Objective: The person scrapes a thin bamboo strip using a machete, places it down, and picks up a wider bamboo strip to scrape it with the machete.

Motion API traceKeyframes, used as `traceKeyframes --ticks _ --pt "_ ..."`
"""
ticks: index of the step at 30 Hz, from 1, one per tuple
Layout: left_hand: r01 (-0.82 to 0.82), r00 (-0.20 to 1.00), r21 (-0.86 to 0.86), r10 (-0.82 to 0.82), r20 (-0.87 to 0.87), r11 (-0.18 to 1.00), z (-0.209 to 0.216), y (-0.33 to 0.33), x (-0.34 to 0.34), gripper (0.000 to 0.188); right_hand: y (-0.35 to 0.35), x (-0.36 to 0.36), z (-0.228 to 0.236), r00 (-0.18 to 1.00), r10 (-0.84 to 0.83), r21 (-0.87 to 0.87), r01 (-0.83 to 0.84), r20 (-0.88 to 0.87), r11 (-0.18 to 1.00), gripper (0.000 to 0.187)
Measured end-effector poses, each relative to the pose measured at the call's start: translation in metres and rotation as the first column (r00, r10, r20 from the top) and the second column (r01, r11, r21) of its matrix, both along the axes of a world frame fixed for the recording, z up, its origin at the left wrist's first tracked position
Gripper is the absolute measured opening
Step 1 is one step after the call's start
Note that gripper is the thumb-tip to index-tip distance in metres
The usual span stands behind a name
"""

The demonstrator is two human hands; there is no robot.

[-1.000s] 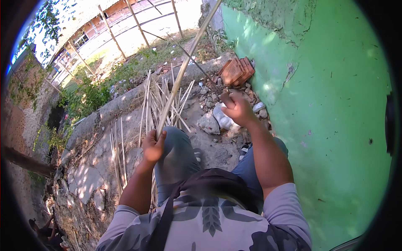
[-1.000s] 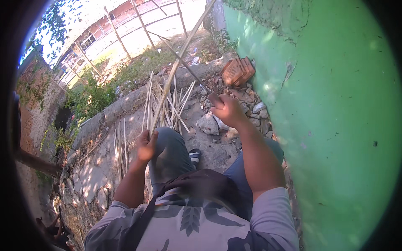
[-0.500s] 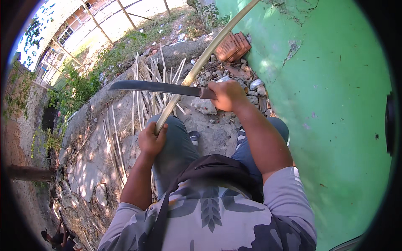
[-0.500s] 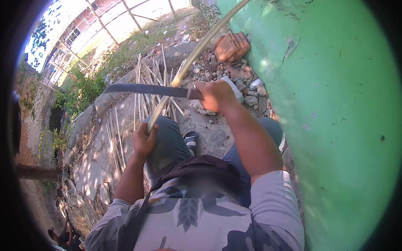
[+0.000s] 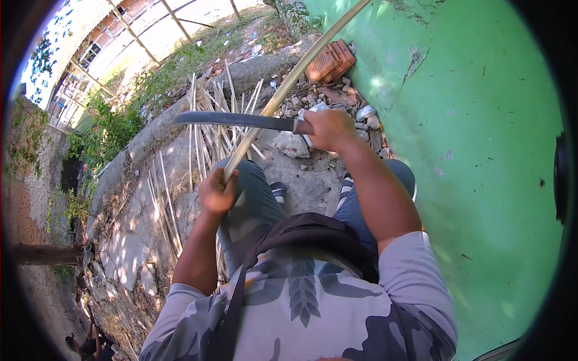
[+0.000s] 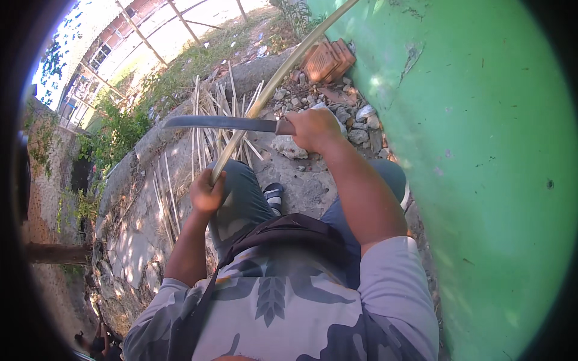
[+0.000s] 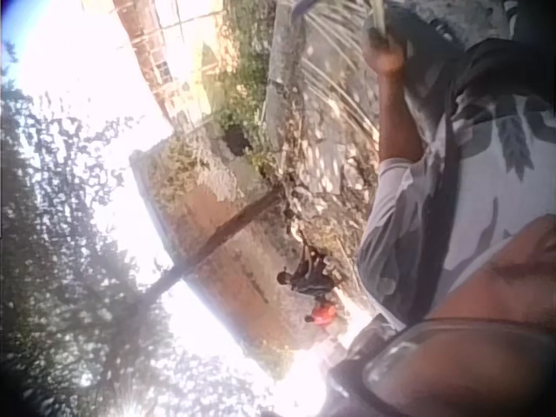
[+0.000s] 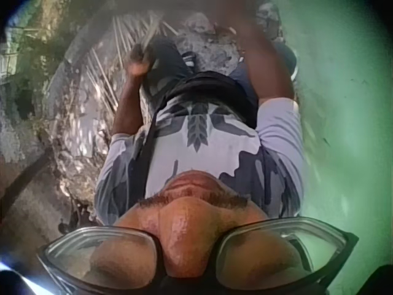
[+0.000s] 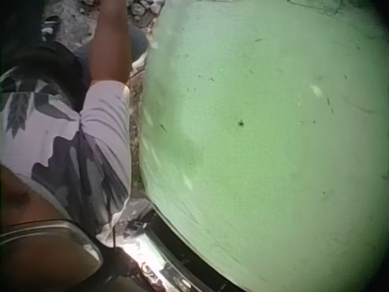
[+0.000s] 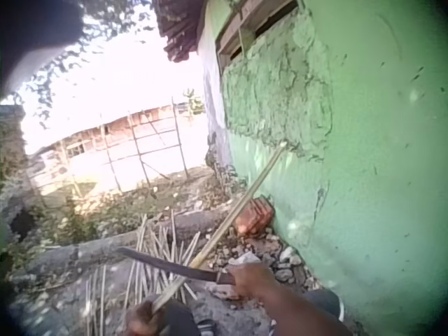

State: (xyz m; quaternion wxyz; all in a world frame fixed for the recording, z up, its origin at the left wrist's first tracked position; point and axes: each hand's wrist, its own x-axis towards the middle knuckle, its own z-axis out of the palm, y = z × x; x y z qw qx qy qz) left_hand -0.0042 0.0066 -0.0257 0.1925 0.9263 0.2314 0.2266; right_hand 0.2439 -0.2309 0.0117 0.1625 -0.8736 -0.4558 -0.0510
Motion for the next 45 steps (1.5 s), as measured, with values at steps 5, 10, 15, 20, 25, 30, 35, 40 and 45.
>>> traceKeyframes --ticks 5,10,15,20,25,30,35,40,45 --pt "-0.004 1.0 0.003 0.004 0.006 1.0 -0.002 -0.002 0.006 0.031 -0.003 0.018 -0.018 0.983 -0.134 0.225 0.159 -0.123 0.961 0.019" --pt "-0.004 1.0 0.029 0.004 -0.013 1.0 0.0 -0.002 0.003 0.032 0.011 -0.008 -0.005 0.992 0.054 -0.031 -0.057 -0.111 0.998 0.02" --pt "0.017 1.0 0.04 -0.017 0.001 0.999 0.001 -0.002 0.001 0.032 -0.001 0.018 -0.011 0.974 -0.004 0.064 0.019 -0.225 0.998 0.019" --pt "0.053 0.998 0.043 -0.051 -0.045 0.998 0.004 -0.003 0.005 0.035 -0.006 0.031 -0.026 0.91 -0.199 0.224 0.293 -0.363 0.93 0.03" --pt "0.049 0.999 0.099 -0.05 0.008 0.994 -0.001 0.001 0.002 0.031 0.0 0.002 -0.003 0.972 -0.029 0.067 0.046 -0.233 0.997 0.025" --pt "0.044 0.999 0.034 -0.043 -0.027 0.998 0.001 0.005 0.001 0.034 -0.012 0.003 0.014 0.983 0.012 -0.016 -0.015 -0.184 1.0 0.02" --pt "0.045 0.999 0.008 -0.044 -0.025 0.999 0.008 -0.003 0.004 0.036 -0.028 0.043 -0.013 0.95 -0.159 0.193 0.215 -0.27 0.957 0.021" --pt "0.101 0.994 -0.051 -0.103 -0.03 0.994 0.01 0.007 -0.01 0.033 -0.034 0.023 0.004 0.94 -0.22 0.139 0.262 -0.26 0.955 0.021" --pt "0.054 0.997 -0.348 -0.071 -0.035 0.936 0.01 -0.01 -0.062 0.026 -0.029 0.001 0.019 0.999 0.03 0.169 -0.028 -0.011 0.985 0.014"
